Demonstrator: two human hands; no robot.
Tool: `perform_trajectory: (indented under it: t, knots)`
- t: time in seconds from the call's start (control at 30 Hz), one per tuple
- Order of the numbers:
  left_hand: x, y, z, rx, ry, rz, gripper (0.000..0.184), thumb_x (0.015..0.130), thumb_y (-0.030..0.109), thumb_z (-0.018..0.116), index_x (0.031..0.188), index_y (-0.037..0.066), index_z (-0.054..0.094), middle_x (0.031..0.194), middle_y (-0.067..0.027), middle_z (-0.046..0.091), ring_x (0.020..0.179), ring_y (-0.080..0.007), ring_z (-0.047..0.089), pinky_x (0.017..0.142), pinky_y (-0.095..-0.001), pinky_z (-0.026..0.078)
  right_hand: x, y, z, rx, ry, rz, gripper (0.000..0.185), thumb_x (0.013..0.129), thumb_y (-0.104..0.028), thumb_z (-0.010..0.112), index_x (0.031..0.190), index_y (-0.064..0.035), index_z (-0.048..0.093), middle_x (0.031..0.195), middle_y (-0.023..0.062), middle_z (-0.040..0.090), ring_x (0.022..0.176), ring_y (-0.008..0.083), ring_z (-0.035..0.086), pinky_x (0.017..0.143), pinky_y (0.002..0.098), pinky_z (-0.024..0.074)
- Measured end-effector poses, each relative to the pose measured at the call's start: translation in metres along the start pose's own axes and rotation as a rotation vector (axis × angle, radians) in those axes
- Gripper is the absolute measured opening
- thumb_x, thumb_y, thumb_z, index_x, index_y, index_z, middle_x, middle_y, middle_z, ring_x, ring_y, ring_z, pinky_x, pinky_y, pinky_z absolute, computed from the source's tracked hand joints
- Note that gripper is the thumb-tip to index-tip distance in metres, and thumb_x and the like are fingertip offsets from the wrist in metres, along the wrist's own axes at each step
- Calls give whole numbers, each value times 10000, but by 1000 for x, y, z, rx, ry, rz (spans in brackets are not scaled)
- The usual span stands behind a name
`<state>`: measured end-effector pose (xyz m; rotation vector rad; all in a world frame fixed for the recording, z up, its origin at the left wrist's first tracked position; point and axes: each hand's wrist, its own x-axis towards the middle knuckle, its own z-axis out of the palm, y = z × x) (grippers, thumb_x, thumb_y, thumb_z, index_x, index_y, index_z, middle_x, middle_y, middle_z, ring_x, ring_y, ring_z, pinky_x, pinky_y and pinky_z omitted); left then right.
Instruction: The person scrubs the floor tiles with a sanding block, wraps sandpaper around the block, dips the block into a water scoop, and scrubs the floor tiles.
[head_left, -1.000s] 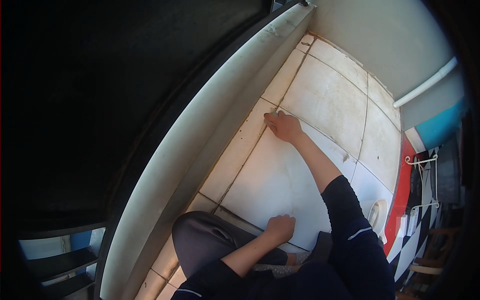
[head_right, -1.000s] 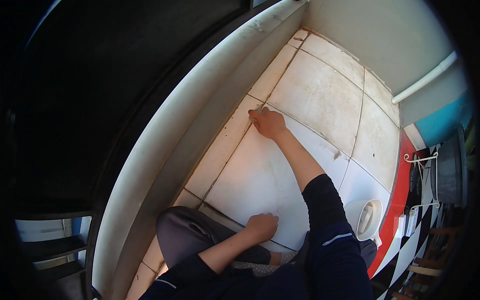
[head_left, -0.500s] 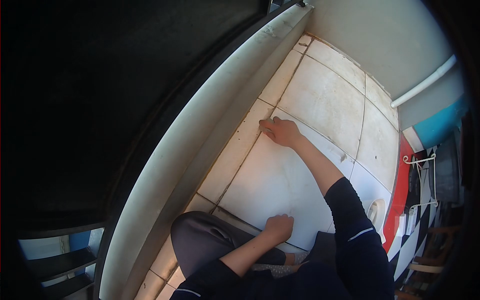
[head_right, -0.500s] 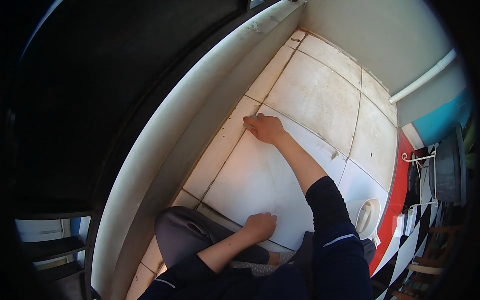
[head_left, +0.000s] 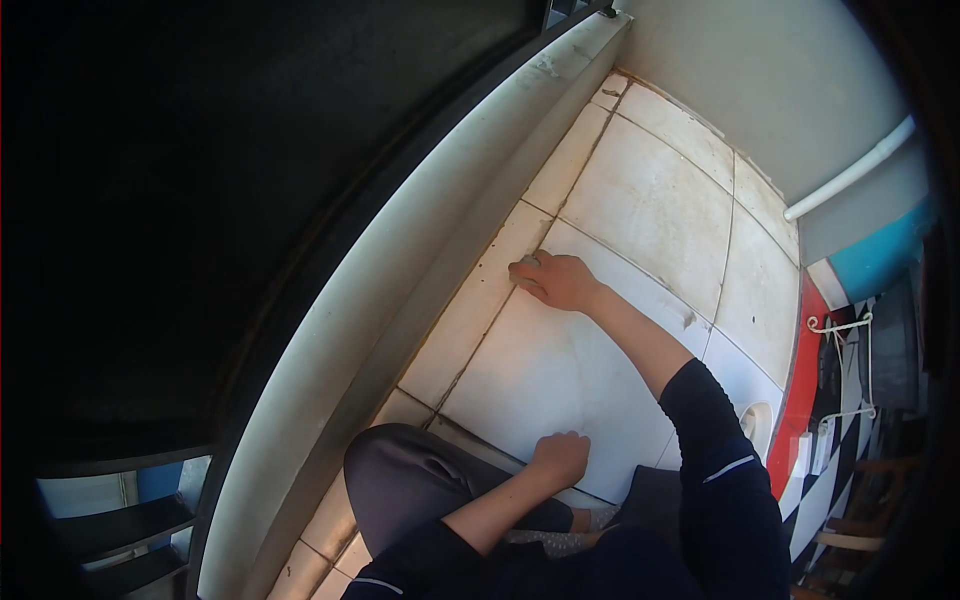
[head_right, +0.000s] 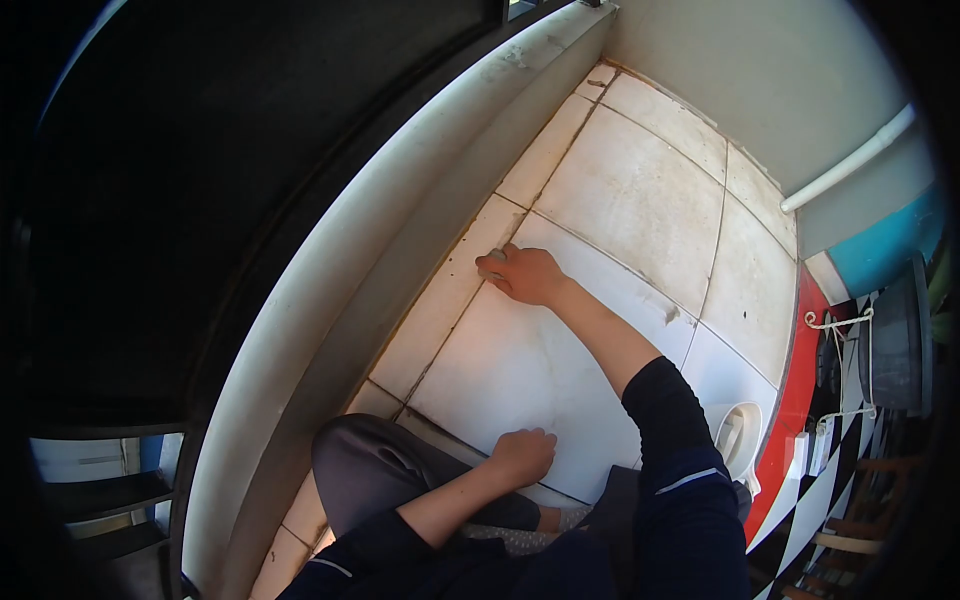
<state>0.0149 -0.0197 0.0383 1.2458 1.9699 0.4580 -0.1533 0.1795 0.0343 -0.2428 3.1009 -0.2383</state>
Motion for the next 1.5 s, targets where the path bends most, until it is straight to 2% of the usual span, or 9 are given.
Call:
perform_trajectory:
  t: [0.07,0.2,0.4,0.53,0.73,0.87,1.03,1.33,1.5]
  knots:
    - [1,1,0,0,0,7,184,828,199,475,882,45,561,844,-140,587,778,-318,603,649,-435,490,-6,9,-6,22,-63,22,329,861,-316,475,1187,-297,431,885,145,543,702,302,599,590,408,486]
    - [-2,-1,3,11,6,1,180,827,195,476,879,45,560,845,-139,587,778,-317,602,647,-432,490,6,28,0,9,78,430,318,867,-316,467,1181,-273,440,897,149,543,709,309,598,599,409,486]
    - [0,2,2,8,-9,5,174,822,190,477,861,45,565,851,-140,587,776,-318,598,648,-434,489,-16,10,-8,8,-71,38,298,862,-318,472,1154,-261,478,928,146,549,710,309,598,598,411,487]
    - [-1,-2,1,18,28,5,176,819,193,483,858,44,566,835,-142,589,762,-319,602,640,-435,490,5,32,2,-3,73,461,310,865,-317,466,1171,-267,463,924,147,544,708,304,598,597,413,487]
    - [0,1,2,6,34,19,176,812,188,480,856,41,566,833,-143,590,747,-318,605,631,-435,492,-9,8,-7,7,-85,92,319,877,-322,449,1193,-280,437,924,149,537,736,299,599,617,410,491]
    - [-3,-2,5,13,19,10,179,818,186,467,858,42,566,835,-144,590,751,-318,606,628,-436,493,13,37,-2,1,23,443,317,890,-332,429,1200,-273,403,955,167,541,777,328,601,637,421,491]
    - [-2,-1,2,14,20,3,187,829,193,462,870,43,566,843,-146,589,765,-317,606,640,-436,492,34,42,-4,5,45,607,281,891,-330,427,1159,-243,411,953,169,541,810,334,602,648,419,492]
    - [-2,6,-3,6,-11,25,193,838,204,472,901,46,562,868,-145,589,794,-314,603,666,-435,488,-92,-50,2,54,-33,250,328,846,-305,516,1166,-283,446,909,180,525,653,301,601,521,397,494]
    - [-2,7,-3,21,-26,20,195,838,212,478,913,53,562,880,-142,590,808,-311,603,669,-433,490,-64,-29,3,21,33,409,390,829,-317,547,1198,-255,435,900,178,524,659,314,605,526,396,501]
